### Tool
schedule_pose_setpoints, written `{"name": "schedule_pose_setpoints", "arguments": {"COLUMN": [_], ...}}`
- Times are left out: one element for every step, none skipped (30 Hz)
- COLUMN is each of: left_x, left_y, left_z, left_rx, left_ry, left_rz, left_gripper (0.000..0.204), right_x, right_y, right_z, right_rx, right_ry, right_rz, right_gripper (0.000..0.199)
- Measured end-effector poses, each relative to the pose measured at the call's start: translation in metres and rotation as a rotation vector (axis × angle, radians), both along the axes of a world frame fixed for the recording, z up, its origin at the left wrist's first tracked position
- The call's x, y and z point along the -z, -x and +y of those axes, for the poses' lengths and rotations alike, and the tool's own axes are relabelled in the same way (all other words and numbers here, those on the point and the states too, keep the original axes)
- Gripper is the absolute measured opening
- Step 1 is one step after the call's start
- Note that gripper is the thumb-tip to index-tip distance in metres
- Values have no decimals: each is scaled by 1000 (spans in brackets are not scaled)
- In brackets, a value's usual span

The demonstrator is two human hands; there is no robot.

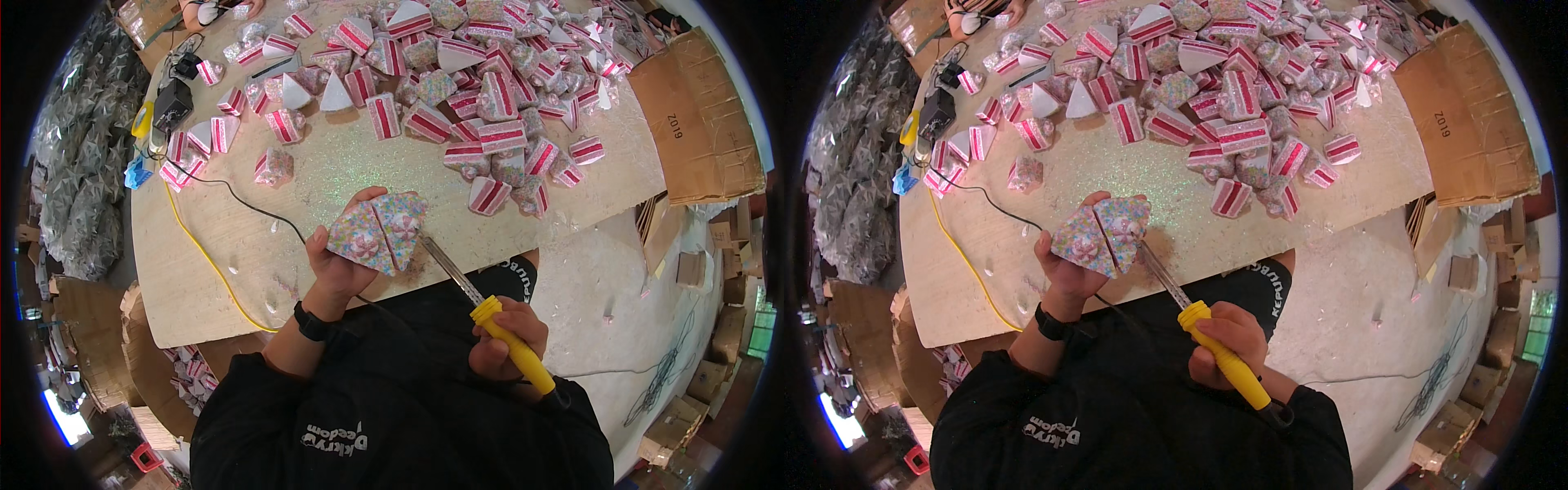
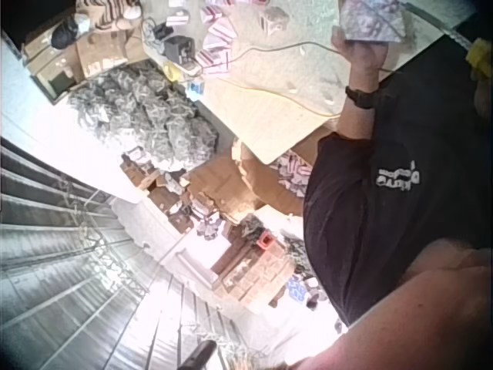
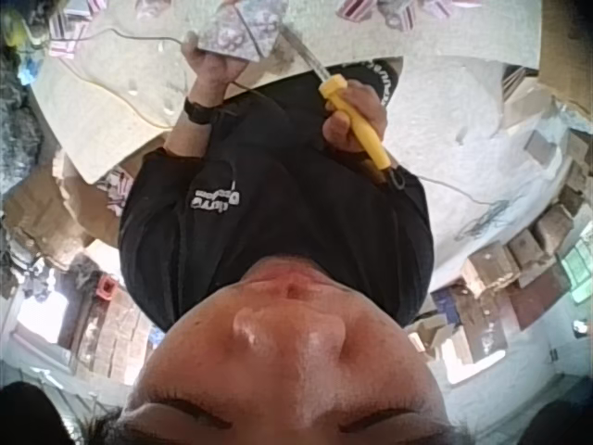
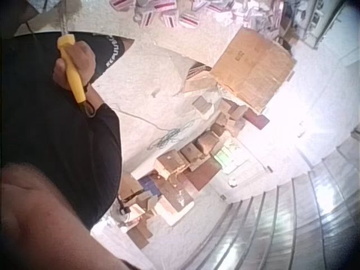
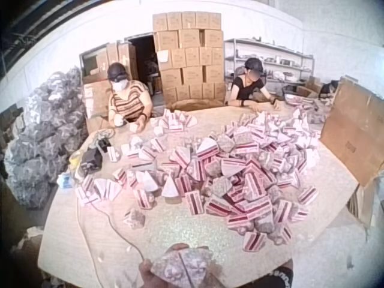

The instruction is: The person is using a heat-sealing tool or soldering iron to seal the edges of small triangular plastic-wrapped items.

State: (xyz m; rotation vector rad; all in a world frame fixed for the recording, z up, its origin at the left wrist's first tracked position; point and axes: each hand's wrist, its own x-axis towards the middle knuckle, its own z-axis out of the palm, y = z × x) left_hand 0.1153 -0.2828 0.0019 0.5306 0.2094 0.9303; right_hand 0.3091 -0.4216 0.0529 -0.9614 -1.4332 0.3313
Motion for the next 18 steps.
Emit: {"name": "schedule_pose_setpoints", "arguments": {"left_x": [-4,-5,-5,-5,-5,-2,3,8,11,14,15,15,14,10,2,-9,-20,-24], "left_y": [-2,-4,-3,-3,-2,0,1,3,4,4,6,9,12,18,28,42,56,70], "left_z": [-1,-1,-1,0,0,1,3,4,5,6,6,7,8,10,9,6,3,1], "left_rx": [-16,-33,-32,-27,-23,-23,-12,0,0,-11,-24,-30,-84,-150,-179,-265,-342,-378], "left_ry": [16,32,32,31,30,30,20,11,11,33,58,58,-128,-316,-316,-763,-1202,-1189], "left_rz": [-19,-38,-38,-38,-37,-37,-16,3,2,-4,-10,-10,181,383,397,790,1199,1241], "left_gripper": [100,99,99,98,98,98,99,100,100,98,97,97,94,92,92,89,86,86], "right_x": [0,1,1,0,0,-1,-1,-2,-2,-2,-2,-1,1,5,6,7,7,12], "right_y": [0,0,0,-1,-2,-1,0,1,1,1,2,2,1,2,2,0,-1,-7], "right_z": [0,0,0,1,1,1,0,0,1,2,2,1,-1,0,1,-1,-1,-2], "right_rx": [12,24,24,13,2,2,33,65,66,74,79,73,112,136,106,109,102,85], "right_ry": [-6,-12,-12,-11,-10,-10,-1,8,8,5,4,5,17,26,21,55,86,63], "right_rz": [-3,-6,-6,-6,-5,-5,5,14,13,19,26,26,-11,-40,-31,7,42,54], "right_gripper": [40,41,41,41,41,41,40,40,40,40,40,40,40,40,40,40,39,38]}}
